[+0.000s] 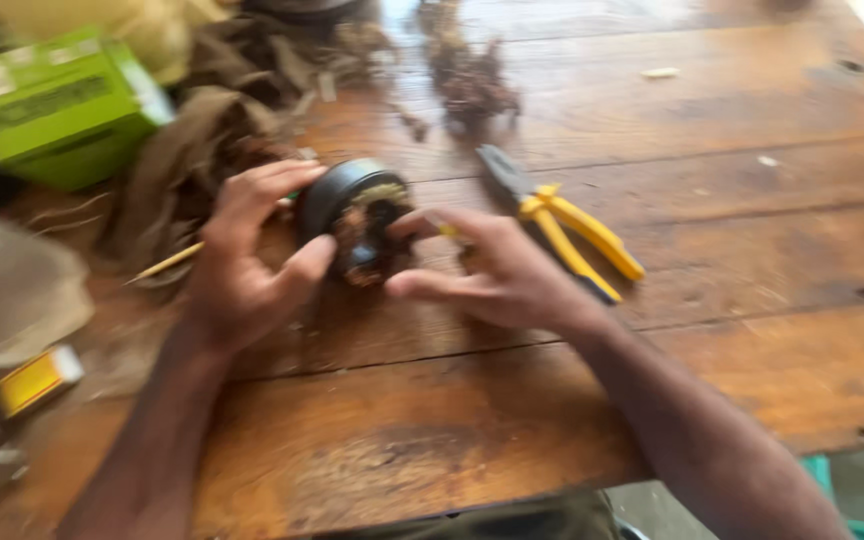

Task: The person pulls burnt copper windings out of a motor stator by hand, tearing the charred coil wire loose and dropping the extracted copper on the table. They then use a screwdriver to pry remaining wire segments from the stator slots, continuing to work around the housing.

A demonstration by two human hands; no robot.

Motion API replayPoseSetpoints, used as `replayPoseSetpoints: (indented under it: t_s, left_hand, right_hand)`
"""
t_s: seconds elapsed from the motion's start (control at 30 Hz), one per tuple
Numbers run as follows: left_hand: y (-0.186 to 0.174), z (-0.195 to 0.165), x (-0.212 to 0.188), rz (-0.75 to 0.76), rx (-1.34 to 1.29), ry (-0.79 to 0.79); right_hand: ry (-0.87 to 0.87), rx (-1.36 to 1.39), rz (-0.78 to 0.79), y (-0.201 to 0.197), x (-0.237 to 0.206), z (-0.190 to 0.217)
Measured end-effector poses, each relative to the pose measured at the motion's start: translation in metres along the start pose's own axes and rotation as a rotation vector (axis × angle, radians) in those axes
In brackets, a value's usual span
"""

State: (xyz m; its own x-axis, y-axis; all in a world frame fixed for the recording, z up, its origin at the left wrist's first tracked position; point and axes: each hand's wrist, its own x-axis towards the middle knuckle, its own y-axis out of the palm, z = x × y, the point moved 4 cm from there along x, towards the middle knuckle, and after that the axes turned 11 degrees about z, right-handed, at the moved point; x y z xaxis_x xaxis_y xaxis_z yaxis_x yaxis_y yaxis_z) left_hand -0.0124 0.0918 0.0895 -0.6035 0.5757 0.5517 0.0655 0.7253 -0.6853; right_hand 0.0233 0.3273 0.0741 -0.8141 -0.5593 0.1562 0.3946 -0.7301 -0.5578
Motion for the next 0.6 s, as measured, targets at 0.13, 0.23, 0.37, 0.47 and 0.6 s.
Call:
replayPoseSetpoints:
  t_s: [0.13,0.23,0.37,0.47,0.6]
  left_hand:
    - [0.006,0.009,-0.007,0.013,-0.14,-0.152]
    - [0.01,0.013,-0.008,0.053,-0.152,-0.193]
    - [0.018,0.01,-0.005,0.098,-0.042,-0.129]
    - [0.026,0.01,-0.006,0.062,-0.196,-0.125]
    - [0.035,0.01,-0.006,0.031,-0.516,-0.179]
  right_hand:
    - [0.183,0.093,-0.131,-0.007,0.005,-0.008]
    - [0.213,0.003,-0.268,-0.012,0.008,-0.009]
    - [0.155,0.027,-0.272,-0.004,0.01,-0.01]
    - [0.356,-0.019,-0.309,0.006,0.004,-0.02]
    - [-0.03,-0.161,-0.285,0.006,0.003,-0.009]
